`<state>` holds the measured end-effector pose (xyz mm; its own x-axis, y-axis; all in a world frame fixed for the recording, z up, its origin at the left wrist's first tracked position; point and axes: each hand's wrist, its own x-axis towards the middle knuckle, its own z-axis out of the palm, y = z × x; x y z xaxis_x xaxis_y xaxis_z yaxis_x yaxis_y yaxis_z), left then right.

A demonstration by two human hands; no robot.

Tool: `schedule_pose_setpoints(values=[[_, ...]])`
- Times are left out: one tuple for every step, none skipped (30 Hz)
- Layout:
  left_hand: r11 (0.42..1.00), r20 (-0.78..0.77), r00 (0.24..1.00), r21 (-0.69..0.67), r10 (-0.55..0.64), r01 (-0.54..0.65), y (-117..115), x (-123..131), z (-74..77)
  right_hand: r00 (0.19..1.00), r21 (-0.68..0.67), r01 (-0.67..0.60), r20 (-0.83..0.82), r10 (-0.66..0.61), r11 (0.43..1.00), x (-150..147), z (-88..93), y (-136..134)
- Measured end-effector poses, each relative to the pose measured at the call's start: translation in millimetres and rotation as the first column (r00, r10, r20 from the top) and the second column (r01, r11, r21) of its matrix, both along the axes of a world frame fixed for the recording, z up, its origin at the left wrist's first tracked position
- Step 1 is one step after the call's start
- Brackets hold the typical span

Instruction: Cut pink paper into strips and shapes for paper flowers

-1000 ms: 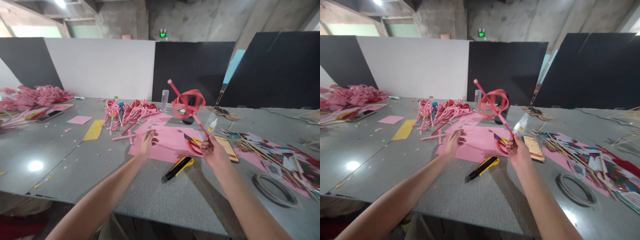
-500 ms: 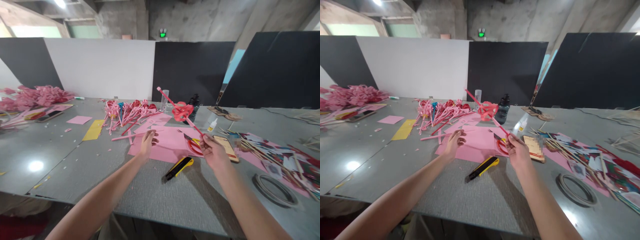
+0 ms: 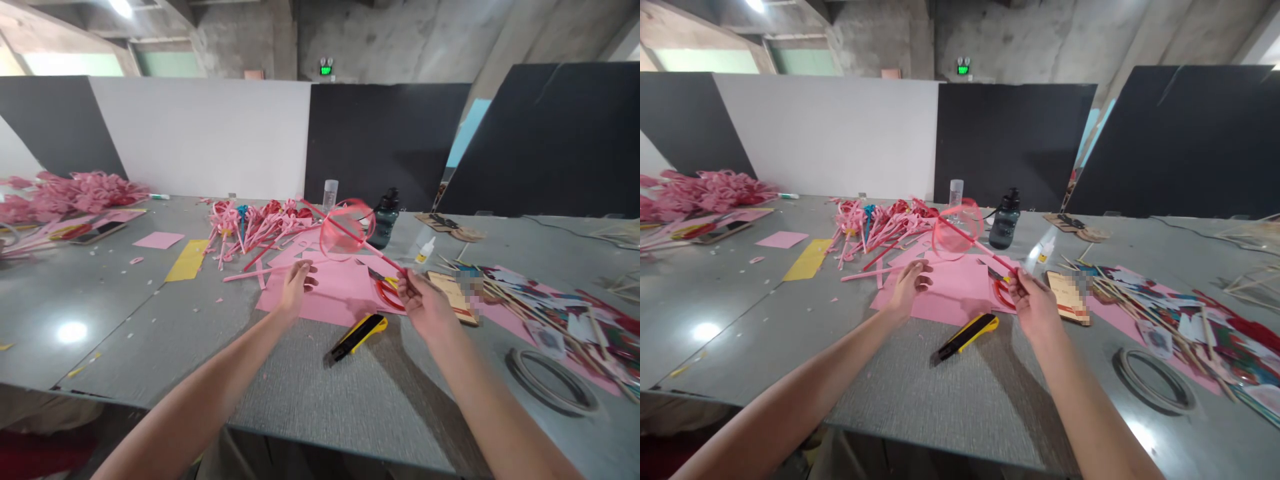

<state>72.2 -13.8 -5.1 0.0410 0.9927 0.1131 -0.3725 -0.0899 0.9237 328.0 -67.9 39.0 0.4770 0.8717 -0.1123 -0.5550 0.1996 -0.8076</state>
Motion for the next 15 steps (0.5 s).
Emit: schedule_pose_setpoints(values=[[1.000, 0.000, 1.000, -0.002, 0.003, -0.003, -0.1, 0.2, 0.1, 1.000, 0.010, 0.000, 0.000, 0.000, 1.000, 0.3, 0.0, 0.1], [1.000, 0.000, 1.000, -0.004, 0.005, -0.005, -0.3, 0.4, 0.3, 1.000, 0.016, 0.001, -0.002, -0.001, 1.000, 0.8, 0.0, 0.3], [1.000, -0.001, 1.000, -0.006, 0.008, -0.008, -0.5, 0.5, 0.5, 1.000, 0.020, 0.004, -0.003, -0.004, 1.000, 1.5, 0.0, 0.4], [1.000, -0.002, 1.000, -0.008, 0.009, -0.009, -0.7, 0.7, 0.7, 1.000, 0.023, 0.010, -0.004, -0.010, 1.000, 2.1, 0.0, 0.6], [1.000, -0.002, 1.000, -0.009, 0.009, -0.009, -0.9, 0.7, 0.9, 1.000, 0.026, 0.019, -0.005, -0.019, 0.999, 2.7, 0.0, 0.8], [1.000, -0.002, 1.000, -0.010, 0.009, -0.009, -1.1, 0.7, 1.2, 1.000, 0.029, 0.030, -0.005, -0.030, 0.999, 3.2, 0.0, 1.0], [1.000, 0.000, 1.000, -0.010, 0.009, -0.009, -1.3, 0.6, 1.6, 0.999, 0.031, 0.038, -0.003, -0.038, 0.999, 3.6, 0.0, 1.0], [1.000, 0.002, 1.000, -0.010, 0.008, -0.008, -1.4, 0.6, 1.9, 0.999, 0.032, 0.041, 0.000, -0.041, 0.999, 3.7, 0.0, 1.0], [1.000, 0.003, 1.000, -0.010, 0.006, -0.006, -1.3, 0.5, 2.3, 0.999, 0.030, 0.038, 0.004, -0.038, 0.999, 3.8, 0.0, 0.9], [1.000, 0.005, 1.000, -0.011, 0.005, -0.005, -1.2, 0.5, 2.6, 1.000, 0.025, 0.028, 0.011, -0.028, 0.999, 3.7, 0.0, 0.8], [1.000, 0.007, 1.000, -0.014, 0.003, -0.003, -1.0, 0.6, 2.7, 1.000, 0.020, 0.015, 0.018, -0.015, 1.000, 3.7, 0.0, 0.6], [1.000, 0.010, 1.000, -0.018, 0.002, -0.002, -0.9, 0.7, 2.6, 1.000, 0.013, 0.001, 0.026, -0.002, 1.000, 3.8, -0.1, 0.5], [1.000, 0.013, 1.000, -0.021, 0.003, -0.003, -1.0, 0.9, 2.2, 0.999, 0.005, -0.012, 0.034, 0.012, 1.000, 4.0, -0.3, 0.3], [1.000, 0.017, 1.000, -0.025, 0.006, -0.005, -1.3, 1.0, 1.6, 0.999, -0.004, -0.024, 0.040, 0.025, 1.000, 4.2, -0.5, 0.0], [1.000, 0.023, 1.000, -0.028, 0.011, -0.010, -2.0, 1.0, 0.8, 0.998, -0.013, -0.036, 0.046, 0.037, 0.999, 4.4, -0.7, -0.2]])
